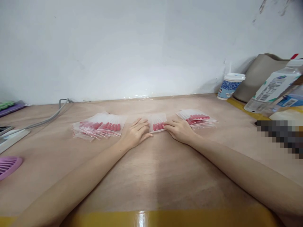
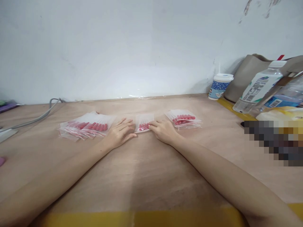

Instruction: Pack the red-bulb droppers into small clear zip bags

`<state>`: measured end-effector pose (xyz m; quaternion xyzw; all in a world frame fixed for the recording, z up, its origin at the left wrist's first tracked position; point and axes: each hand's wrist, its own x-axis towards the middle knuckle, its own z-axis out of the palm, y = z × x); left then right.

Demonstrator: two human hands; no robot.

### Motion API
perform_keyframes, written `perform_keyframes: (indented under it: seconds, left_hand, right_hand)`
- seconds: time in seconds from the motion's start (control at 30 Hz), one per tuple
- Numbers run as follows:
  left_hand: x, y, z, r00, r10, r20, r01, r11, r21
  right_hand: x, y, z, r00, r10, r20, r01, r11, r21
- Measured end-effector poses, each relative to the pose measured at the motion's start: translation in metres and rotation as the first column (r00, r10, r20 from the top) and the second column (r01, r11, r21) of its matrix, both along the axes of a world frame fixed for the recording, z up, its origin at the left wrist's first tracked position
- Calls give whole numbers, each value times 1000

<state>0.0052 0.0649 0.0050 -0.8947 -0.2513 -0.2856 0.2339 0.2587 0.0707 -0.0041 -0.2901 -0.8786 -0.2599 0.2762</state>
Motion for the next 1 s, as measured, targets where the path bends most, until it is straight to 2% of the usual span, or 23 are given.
perform_keyframes:
  seconds: [0.07,0.13,0.27,0.3,0.37,0.47,0.53,0.6,0.73,0.87,0.93,1.0]
  left_hand:
    - [-12,-4,2,989,146,10,-145,988,-50]
    - [-29,-9,4,945,328,-13,-328,941,-83]
    - [-65,-16,4,776,629,-49,-630,770,-97]
    - [-71,-18,4,738,672,-58,-674,731,-106]
    - [-79,-20,4,686,722,-90,-727,672,-141]
    - [-80,-22,7,663,733,-151,-747,636,-196]
    - [-76,-22,9,670,721,-176,-741,635,-218]
    - [-69,-23,12,684,703,-193,-728,642,-241]
    - [-47,-23,12,744,638,-201,-667,683,-298]
    - [-7,-17,1,856,509,-92,-505,784,-360]
    - [19,-13,-7,906,423,9,-389,840,-378]
    - [44,-10,-13,930,357,85,-293,863,-411]
  right_hand:
    - [1,3,3,998,-50,49,48,998,27]
    - [8,8,8,993,-93,77,89,995,52]
    - [43,15,17,981,-194,15,193,980,42]
    - [54,16,18,975,-220,-29,221,975,14]
    - [75,15,17,956,-274,-108,262,958,-116]
    - [96,7,14,956,-259,-135,195,910,-366]
    - [103,1,10,976,-181,-125,110,893,-437]
    - [107,-5,8,981,-144,-127,72,890,-450]
    - [124,-11,4,975,-189,-115,119,888,-445]
    - [137,-14,5,955,-291,-52,255,901,-352]
    - [131,-17,8,939,-338,-70,311,916,-253]
    - [114,-21,10,940,-317,-126,292,938,-187]
